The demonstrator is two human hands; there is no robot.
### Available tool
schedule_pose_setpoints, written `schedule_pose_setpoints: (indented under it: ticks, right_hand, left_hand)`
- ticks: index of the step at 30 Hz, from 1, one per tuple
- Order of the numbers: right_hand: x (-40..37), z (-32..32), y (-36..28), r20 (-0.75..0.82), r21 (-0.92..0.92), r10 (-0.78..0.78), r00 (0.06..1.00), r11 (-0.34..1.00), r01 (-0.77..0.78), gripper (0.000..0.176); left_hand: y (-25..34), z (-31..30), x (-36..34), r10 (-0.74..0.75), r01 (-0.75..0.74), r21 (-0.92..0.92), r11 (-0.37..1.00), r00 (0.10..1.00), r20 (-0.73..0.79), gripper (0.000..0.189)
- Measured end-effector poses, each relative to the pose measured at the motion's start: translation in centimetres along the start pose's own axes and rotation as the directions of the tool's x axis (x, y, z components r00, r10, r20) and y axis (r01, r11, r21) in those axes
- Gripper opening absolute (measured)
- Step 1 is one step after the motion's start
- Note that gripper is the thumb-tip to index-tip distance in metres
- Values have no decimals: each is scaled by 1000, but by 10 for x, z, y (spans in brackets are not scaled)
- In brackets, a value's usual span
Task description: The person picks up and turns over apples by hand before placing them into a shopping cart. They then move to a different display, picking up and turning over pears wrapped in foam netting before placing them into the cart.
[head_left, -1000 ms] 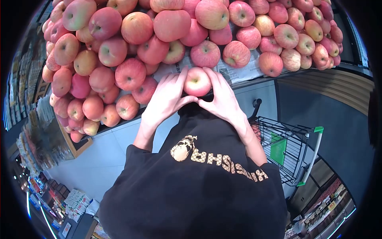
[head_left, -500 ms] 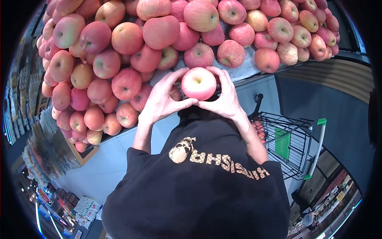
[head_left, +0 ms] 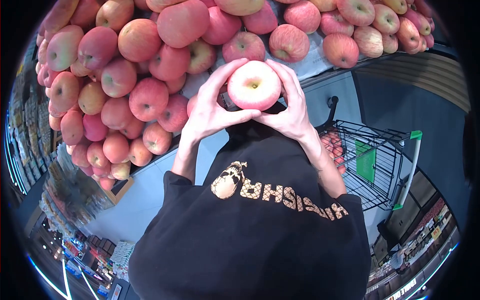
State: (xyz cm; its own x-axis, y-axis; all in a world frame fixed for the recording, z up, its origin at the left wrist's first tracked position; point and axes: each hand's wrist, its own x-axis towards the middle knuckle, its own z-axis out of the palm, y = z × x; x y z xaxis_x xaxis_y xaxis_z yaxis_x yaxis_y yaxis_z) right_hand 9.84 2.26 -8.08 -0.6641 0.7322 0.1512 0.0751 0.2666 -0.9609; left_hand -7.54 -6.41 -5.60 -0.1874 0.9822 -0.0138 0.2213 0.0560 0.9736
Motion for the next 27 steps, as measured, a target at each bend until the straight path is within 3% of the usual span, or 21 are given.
schedule_pose_setpoints:
  ticks: [4,6,7,8,10,11,14,15,16,19,20,22,24,27]
  right_hand:
    - [1,-2,-6,31,22,-7,1000,1000,7,87]
    - [-2,-1,-9,-8,191,86,996,978,-83,86]
    - [-2,0,-17,3,309,159,987,939,-152,85]
    - [-4,1,-18,5,311,165,986,937,-159,85]
    - [-7,2,-21,109,647,278,954,709,-280,83]
    - [-7,2,-25,109,659,273,956,700,-275,80]
    - [-3,-5,-28,217,588,342,915,702,-401,80]
    - [-5,-5,-26,211,494,292,933,792,-360,80]
    - [-5,-4,-26,209,493,296,932,791,-361,80]
    - [-7,-2,-27,236,597,374,897,673,-438,80]
    - [-6,-3,-29,299,632,444,845,572,-524,79]
    - [-5,-5,-32,434,666,546,717,341,-663,79]
    - [-9,-4,-27,465,641,528,711,354,-681,75]
    - [-16,7,-36,214,572,525,824,616,-541,62]
  left_hand:
    - [-1,-3,1,15,-13,-55,998,999,31,85]
    - [0,-4,3,-30,39,-136,990,997,68,88]
    - [1,-4,3,-24,53,-283,958,994,103,92]
    - [1,-4,3,-14,71,-423,903,990,137,96]
    - [6,3,0,-31,96,-482,871,990,141,99]
    - [7,5,-1,-40,112,-537,836,989,143,102]
    - [3,-3,1,-31,96,-388,917,985,170,107]
    - [2,-1,0,-32,99,-389,916,984,174,107]
    - [1,4,-1,-17,63,-333,941,990,137,107]
    - [1,8,-3,-4,24,-209,978,995,96,108]
    - [1,9,-4,-5,17,-141,990,996,90,109]
    - [-3,17,-5,-31,42,-225,973,998,54,105]
    - [-4,21,-4,-144,131,-433,892,990,3,99]
    - [-5,20,-2,-162,148,-390,909,987,-2,89]
